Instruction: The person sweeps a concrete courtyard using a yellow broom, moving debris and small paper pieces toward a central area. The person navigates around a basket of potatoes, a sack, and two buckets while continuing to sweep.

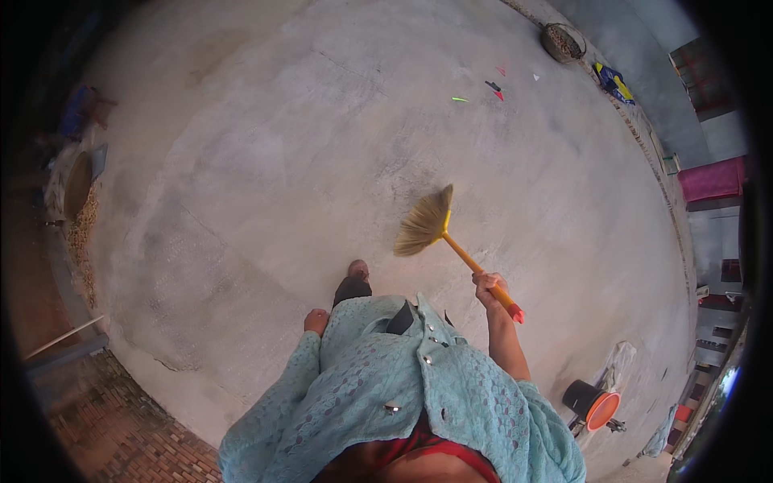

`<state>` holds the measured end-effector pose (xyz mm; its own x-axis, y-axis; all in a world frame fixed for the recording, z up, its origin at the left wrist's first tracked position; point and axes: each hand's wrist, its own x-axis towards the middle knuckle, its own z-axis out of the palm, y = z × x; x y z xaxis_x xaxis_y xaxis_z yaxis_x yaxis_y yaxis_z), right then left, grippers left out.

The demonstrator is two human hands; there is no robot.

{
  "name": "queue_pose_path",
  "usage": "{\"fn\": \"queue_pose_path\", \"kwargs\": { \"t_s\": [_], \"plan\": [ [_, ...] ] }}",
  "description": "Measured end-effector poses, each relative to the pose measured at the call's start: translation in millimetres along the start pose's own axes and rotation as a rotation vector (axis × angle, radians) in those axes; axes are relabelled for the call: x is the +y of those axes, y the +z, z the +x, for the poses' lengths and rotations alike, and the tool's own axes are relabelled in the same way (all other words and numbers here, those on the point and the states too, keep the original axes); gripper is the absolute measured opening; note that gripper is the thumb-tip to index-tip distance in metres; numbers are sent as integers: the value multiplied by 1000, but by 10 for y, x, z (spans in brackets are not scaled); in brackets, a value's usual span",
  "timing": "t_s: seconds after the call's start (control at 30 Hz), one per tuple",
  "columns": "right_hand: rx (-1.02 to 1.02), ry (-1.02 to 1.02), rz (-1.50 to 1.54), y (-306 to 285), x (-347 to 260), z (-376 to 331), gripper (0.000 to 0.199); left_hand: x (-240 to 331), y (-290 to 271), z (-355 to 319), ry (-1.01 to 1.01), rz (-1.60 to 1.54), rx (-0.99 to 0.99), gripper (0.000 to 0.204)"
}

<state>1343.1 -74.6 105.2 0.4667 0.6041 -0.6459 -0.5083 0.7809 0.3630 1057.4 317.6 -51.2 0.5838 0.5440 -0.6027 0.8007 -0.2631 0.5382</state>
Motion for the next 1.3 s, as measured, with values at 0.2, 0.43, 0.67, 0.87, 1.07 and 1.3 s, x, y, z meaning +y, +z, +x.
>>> {"fn": "queue_pose_path", "kwargs": {
  "t_s": [0.2,0.43,0.67,0.87,1.07,1.3],
  "plan": [
    [7,-230,-104,614,-142,-322,14,529,-156,506,39,228,-195,23],
    [-165,-251,-233,1036,183,-315,46,870,-209,716,-33,61,-9,24],
    [-362,111,-190,1679,-86,641,53,1035,-301,482,-91,75,78,25],
    [-350,344,-105,1863,22,2011,25,1274,-256,318,-116,4,57,27],
    [-211,332,136,1752,-364,2479,17,1595,-193,200,-93,94,42,28],
    [-213,75,210,1446,-1482,1370,16,1761,-125,292,-36,158,-4,28]
  ]
}}
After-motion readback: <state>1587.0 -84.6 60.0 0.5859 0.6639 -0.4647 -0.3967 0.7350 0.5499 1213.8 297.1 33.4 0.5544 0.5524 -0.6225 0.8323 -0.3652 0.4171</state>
